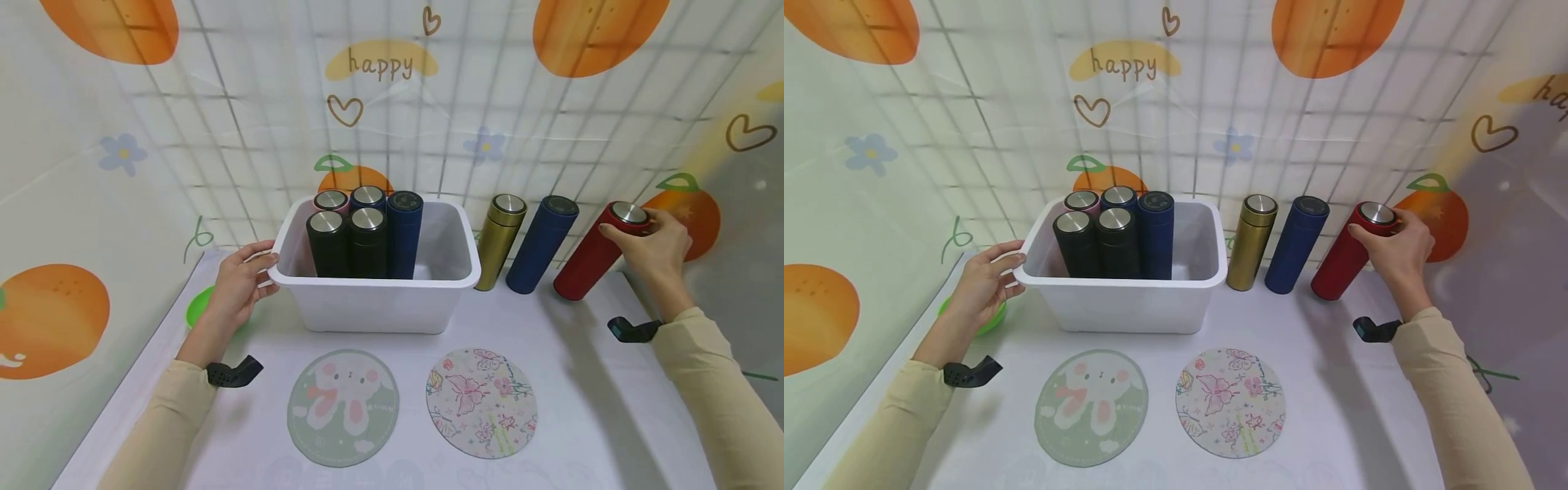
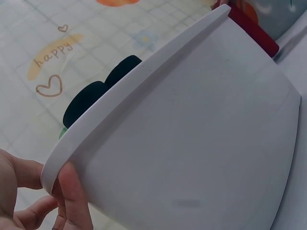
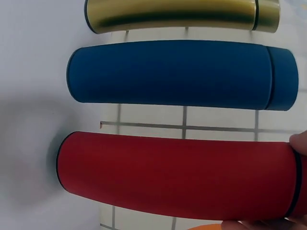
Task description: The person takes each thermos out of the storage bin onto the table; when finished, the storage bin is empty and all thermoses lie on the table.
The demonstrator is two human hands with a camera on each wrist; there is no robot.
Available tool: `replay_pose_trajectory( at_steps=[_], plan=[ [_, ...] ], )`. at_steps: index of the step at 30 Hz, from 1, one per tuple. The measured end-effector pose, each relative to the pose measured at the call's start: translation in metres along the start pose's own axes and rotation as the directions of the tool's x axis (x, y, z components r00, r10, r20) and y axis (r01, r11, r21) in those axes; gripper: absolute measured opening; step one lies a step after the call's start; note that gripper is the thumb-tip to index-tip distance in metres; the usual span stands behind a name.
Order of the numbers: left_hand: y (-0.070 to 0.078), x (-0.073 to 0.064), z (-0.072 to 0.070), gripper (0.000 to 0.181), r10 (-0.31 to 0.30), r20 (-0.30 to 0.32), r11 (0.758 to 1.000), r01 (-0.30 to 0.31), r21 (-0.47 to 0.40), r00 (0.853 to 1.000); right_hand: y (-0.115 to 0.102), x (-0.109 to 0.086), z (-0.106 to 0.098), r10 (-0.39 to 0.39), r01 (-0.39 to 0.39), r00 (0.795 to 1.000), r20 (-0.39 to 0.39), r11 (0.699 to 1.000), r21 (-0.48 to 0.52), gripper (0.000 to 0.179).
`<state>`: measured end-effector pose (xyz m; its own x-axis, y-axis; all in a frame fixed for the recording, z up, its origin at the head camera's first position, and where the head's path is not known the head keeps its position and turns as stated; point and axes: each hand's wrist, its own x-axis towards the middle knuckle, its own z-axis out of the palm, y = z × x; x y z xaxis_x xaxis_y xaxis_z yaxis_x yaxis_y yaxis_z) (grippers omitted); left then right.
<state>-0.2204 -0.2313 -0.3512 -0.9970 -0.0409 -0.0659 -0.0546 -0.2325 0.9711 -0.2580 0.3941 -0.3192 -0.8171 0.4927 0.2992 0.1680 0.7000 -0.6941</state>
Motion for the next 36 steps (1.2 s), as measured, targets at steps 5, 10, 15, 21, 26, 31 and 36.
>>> replay_pose_trajectory(
  at_steps=[5,10,15,21,26,31,36],
  plan=[
    [0.0,0.0,0.001,0.037,-0.001,0.001,1.0,0.001,-0.003,1.0,0.004,0.003,0.003,0.006,-0.006,1.0,0.012,1.0,-0.004,0.082],
    [0.0,0.001,0.001,0.039,0.007,0.004,1.0,-0.007,-0.004,1.0,0.005,0.007,0.004,0.029,-0.029,0.999,0.034,1.0,0.004,0.086],
    [0.0,0.0,0.0,0.037,0.001,-0.003,1.0,-0.001,-0.018,1.0,0.005,0.012,0.007,0.091,-0.094,0.993,0.079,0.995,0.034,0.093],
    [0.002,-0.001,-0.001,0.036,0.014,0.013,0.998,-0.013,-0.053,1.0,0.005,0.017,0.009,0.079,-0.088,0.988,0.135,0.994,0.062,0.092],
    [0.002,-0.001,-0.002,0.036,0.015,0.018,0.999,-0.014,-0.049,1.0,0.008,0.02,0.011,0.066,-0.078,0.985,0.158,0.994,0.07,0.094],
    [0.001,0.0,-0.002,0.036,0.015,0.011,0.999,-0.015,-0.044,1.0,0.011,0.021,0.012,0.044,-0.061,0.982,0.181,0.994,0.089,0.094],
    [-0.001,0.001,-0.001,0.038,0.004,0.015,1.0,-0.004,-0.023,1.0,0.016,0.02,0.011,0.053,-0.07,0.979,0.198,0.994,0.08,0.096]
  ],
)
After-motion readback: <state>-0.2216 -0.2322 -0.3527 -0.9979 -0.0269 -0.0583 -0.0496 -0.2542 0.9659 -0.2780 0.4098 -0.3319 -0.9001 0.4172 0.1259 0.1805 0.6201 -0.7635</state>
